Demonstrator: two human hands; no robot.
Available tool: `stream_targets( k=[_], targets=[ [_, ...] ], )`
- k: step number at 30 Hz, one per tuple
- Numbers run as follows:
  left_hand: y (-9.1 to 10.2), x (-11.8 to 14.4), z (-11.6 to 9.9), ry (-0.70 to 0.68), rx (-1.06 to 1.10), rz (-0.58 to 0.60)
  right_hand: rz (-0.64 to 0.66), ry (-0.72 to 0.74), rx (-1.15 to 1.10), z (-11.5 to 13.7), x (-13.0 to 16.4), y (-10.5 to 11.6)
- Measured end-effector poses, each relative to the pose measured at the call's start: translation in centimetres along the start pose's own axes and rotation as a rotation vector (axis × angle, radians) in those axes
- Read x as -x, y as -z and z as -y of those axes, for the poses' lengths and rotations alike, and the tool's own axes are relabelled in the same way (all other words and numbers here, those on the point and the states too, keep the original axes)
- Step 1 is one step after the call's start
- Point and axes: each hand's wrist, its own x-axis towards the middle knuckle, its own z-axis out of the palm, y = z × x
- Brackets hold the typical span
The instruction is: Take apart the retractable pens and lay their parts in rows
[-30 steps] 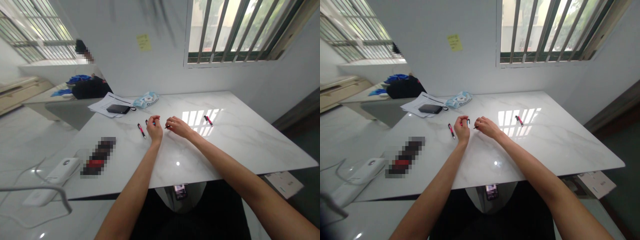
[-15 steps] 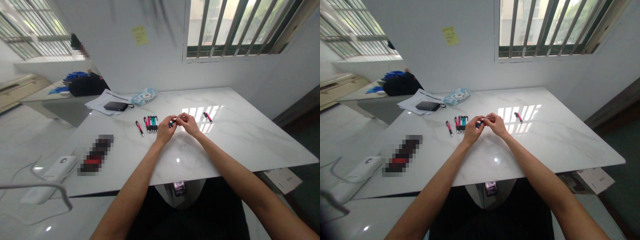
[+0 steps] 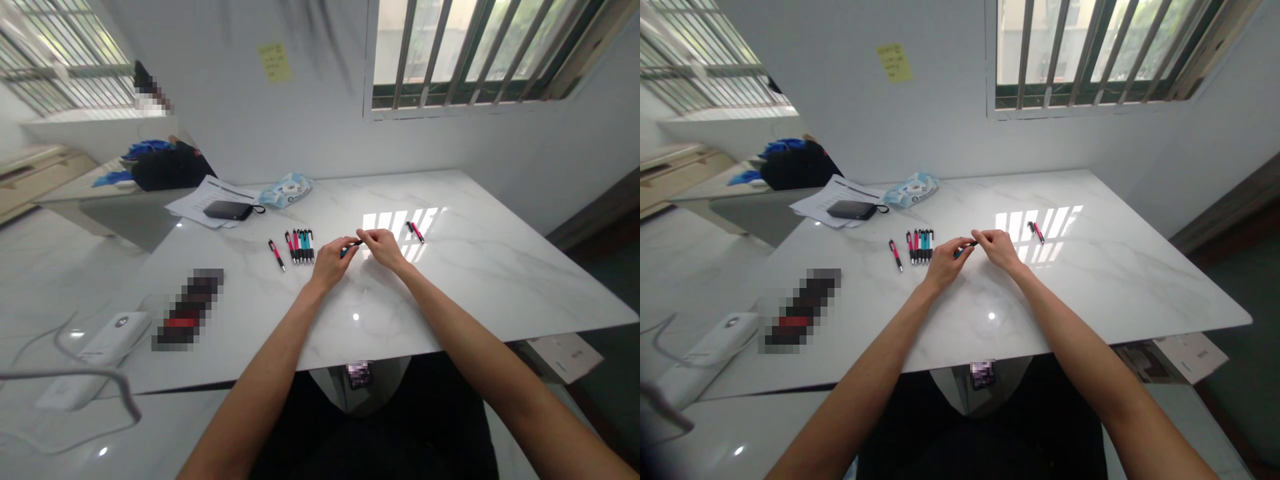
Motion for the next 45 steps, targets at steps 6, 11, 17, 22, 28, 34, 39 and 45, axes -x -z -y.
stream_targets(
  k=[6, 11, 17, 22, 28, 34, 39, 45],
  targets=[
    [0.3, -0.1, -0.1, 0.131, 0.033, 0.074, -0.062, 0.05, -0.063, 0.2, -0.1, -0.2],
    [0.4, -0.1, 0.3, 0.2, 0.134, 0.059, -0.009, 0.004, -0.278, 0.2, -0.5, -0.2],
    [0.2, -0.2, 0.4, 0.226, 0.267, 0.091, 0.019, -0.101, -0.47, 0.0, -0.5, -0.5],
    [0.1, -0.6, 0.7, 0.326, 0.517, 0.179, 0.035, -0.161, -0.585, -0.6, -0.7, -0.6],
    [1.2, -0.6, 0.1, 0.443, 0.703, 0.297, 0.057, -0.174, -0.732, 0.0, -0.7, -0.3],
    [2.6, -0.4, -0.6, 0.578, 0.971, 0.434, 0.053, -0.145, -0.734, 0.6, -0.8, 1.1],
    [2.4, -0.4, -0.3, 0.619, 1.041, 0.372, -0.243, -0.028, -0.129, -2.0, -2.8, 5.8],
    [1.7, -0.5, 0.7, 0.676, 1.081, 0.277, -0.018, 0.0, 0.617, -4.4, -4.8, 10.3]
  ],
)
